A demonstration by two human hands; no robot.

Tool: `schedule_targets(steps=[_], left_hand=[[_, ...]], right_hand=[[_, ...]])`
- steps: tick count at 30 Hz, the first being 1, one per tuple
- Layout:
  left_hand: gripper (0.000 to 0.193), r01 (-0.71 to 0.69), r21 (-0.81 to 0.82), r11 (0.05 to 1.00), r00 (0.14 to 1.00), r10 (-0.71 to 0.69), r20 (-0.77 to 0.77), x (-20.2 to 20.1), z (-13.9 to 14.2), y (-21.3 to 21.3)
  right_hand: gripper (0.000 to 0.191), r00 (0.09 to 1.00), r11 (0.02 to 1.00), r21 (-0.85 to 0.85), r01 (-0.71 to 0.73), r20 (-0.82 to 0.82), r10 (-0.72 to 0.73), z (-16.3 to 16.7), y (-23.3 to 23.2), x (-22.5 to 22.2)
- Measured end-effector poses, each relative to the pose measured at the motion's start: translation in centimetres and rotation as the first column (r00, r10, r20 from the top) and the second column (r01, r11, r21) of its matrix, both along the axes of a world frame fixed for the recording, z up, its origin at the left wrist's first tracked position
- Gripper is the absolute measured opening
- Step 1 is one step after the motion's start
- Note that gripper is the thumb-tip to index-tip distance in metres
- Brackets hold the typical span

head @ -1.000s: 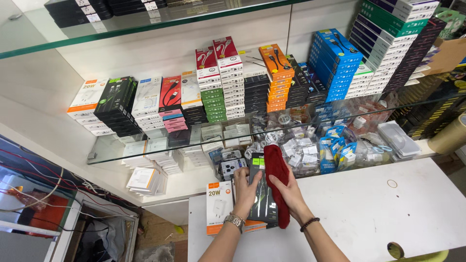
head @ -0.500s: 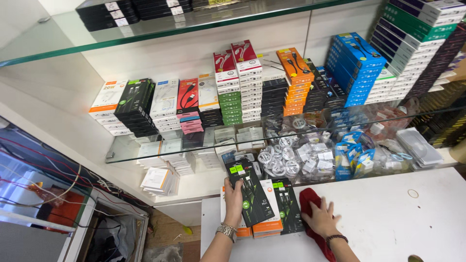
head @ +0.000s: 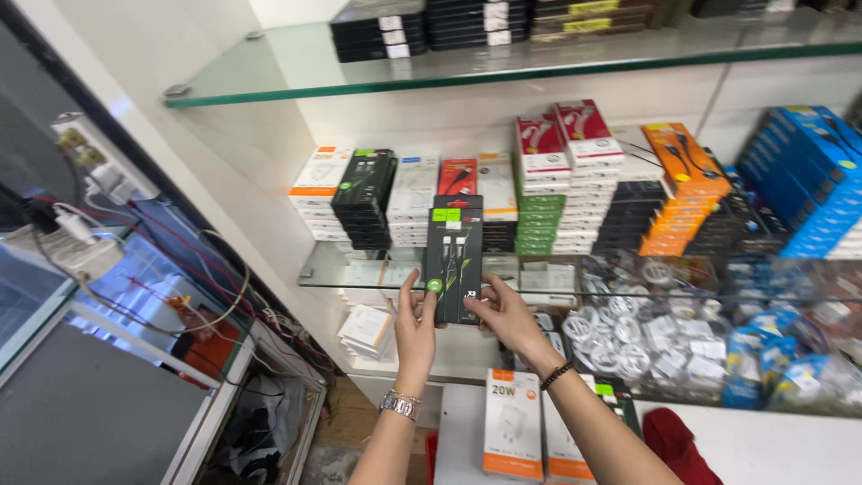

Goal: The person wipes retail product boxes, including charger and cable packaging, with a red cloth and stacks them neatly on a glass display shelf. They pick up boxes one at a time, wipe each surface, and arrange them in rows with other boxed accessories on the shelf.

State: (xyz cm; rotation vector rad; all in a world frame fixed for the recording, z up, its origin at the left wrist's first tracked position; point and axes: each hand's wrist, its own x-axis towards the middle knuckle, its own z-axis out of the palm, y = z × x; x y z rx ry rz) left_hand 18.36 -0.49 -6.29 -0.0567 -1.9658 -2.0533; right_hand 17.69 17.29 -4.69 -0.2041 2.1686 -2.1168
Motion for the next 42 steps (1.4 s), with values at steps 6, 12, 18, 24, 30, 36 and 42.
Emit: schedule_targets(steps=[6, 12, 18, 24, 30, 36, 42], left_hand=[[0.043, -0.133, 0.091, 0.987, 0.990, 0.136, -0.035, -3.2, 1.6, -5.1], [0.042, -0.492, -0.299, 0.818, 0.835, 0.346, -0.427, -9.7, 6.8, -9.7], [0.044, -0.430, -0.741, 0.515, 0.894, 0.128, -0.430, -13.5, 8.0, -10.5], [0.039, -0.412, -0.723, 0.554, 0.893, 0.087, -0.442, -15.4, 6.4, -10.7], [0.049, -0.379, -0.727, 0.572, 0.919, 0.140, -0.369, -15.1, 7.3, -10.2], [0.044, -0.566, -0.501, 0.655, 0.794, 0.269, -0.545, -9.0, 5.0, -5.0], [0.047, -0.203, -0.483, 0.852, 0.941, 0.033, -0.337, 5.4, -6.4, 8.1]], right_hand=[[0.072, 0.985, 0.982, -0.066, -0.175, -0.007, 0.175, 1.6, -6.0, -5.2], [0.078, 0.996, 0.983, -0.173, -0.061, -0.076, 0.049, 7.0, -12.1, -14.9], [0.059, 0.852, 0.835, 0.437, 0.334, -0.518, -0.070, 8.5, -15.0, -18.2], [0.053, 0.746, 0.727, 0.473, 0.497, -0.661, -0.080, 6.2, -16.0, -16.2], [0.077, 0.756, 0.736, 0.505, 0.451, -0.654, -0.015, 6.7, -15.0, -13.7], [0.050, 0.794, 0.952, 0.234, 0.195, -0.608, -0.014, 4.1, -9.0, -6.8], [0.027, 0.996, 0.999, 0.003, 0.043, -0.073, -0.042, -6.6, 6.2, 5.0]])
